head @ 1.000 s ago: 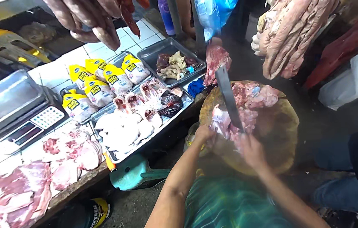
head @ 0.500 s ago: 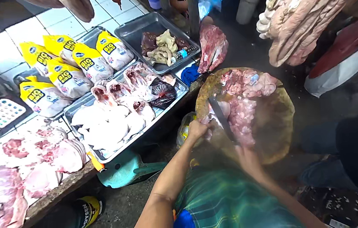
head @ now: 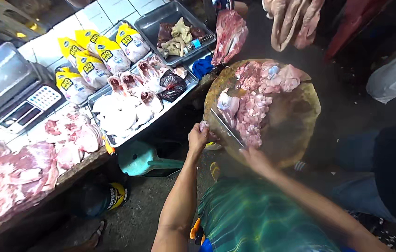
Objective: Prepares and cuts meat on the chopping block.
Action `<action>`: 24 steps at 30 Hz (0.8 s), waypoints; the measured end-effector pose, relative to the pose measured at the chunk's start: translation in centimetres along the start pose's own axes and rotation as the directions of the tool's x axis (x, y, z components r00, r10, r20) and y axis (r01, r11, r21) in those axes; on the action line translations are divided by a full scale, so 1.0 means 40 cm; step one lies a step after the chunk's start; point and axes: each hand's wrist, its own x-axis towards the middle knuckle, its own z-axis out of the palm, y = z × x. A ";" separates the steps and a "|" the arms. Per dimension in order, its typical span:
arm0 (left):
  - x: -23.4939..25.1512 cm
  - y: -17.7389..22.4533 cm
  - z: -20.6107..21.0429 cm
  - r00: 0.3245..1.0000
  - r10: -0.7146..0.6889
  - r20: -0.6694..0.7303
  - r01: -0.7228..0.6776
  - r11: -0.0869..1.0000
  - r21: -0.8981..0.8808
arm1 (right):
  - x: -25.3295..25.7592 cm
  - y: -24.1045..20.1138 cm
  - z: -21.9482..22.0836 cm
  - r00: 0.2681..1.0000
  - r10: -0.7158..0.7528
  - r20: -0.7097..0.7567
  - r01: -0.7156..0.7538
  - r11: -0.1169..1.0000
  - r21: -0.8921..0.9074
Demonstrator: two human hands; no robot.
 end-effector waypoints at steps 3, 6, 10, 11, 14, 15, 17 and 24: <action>-0.083 0.052 -0.015 0.992 0.087 -0.091 -0.086 0.996 0.021 | -0.045 0.076 -0.049 0.999 0.019 0.044 -0.019 1.000 0.002; -0.143 0.112 -0.010 0.989 0.141 -0.051 -0.145 0.987 -0.073 | -0.072 0.195 -0.095 0.999 0.042 -0.017 -0.043 0.998 -0.036; -0.162 0.165 0.045 0.987 0.155 0.044 -0.141 0.963 -0.230 | -0.094 0.250 -0.135 0.983 0.112 -0.148 -0.111 0.994 0.016; -0.150 0.164 0.069 0.988 0.136 0.073 -0.115 0.966 -0.232 | -0.099 0.248 -0.134 0.980 0.128 -0.154 -0.124 0.992 0.035; -0.068 0.110 0.163 0.999 0.021 0.048 -0.016 0.995 -0.103 | -0.119 0.239 -0.111 0.980 0.138 -0.144 -0.129 0.989 0.069; -0.042 0.084 0.188 1.000 -0.012 -0.002 0.012 0.999 -0.047 | -0.131 0.239 -0.098 0.980 0.119 -0.159 -0.109 0.991 0.072; -0.015 0.049 0.201 0.995 -0.031 -0.095 0.035 0.999 0.037 | -0.156 0.234 -0.082 0.975 0.026 -0.222 -0.016 0.999 0.047; -0.090 -0.057 0.118 0.939 -0.105 -0.327 0.054 0.985 -0.161 | -0.202 0.069 -0.118 0.603 -0.520 -0.605 0.637 0.771 -0.028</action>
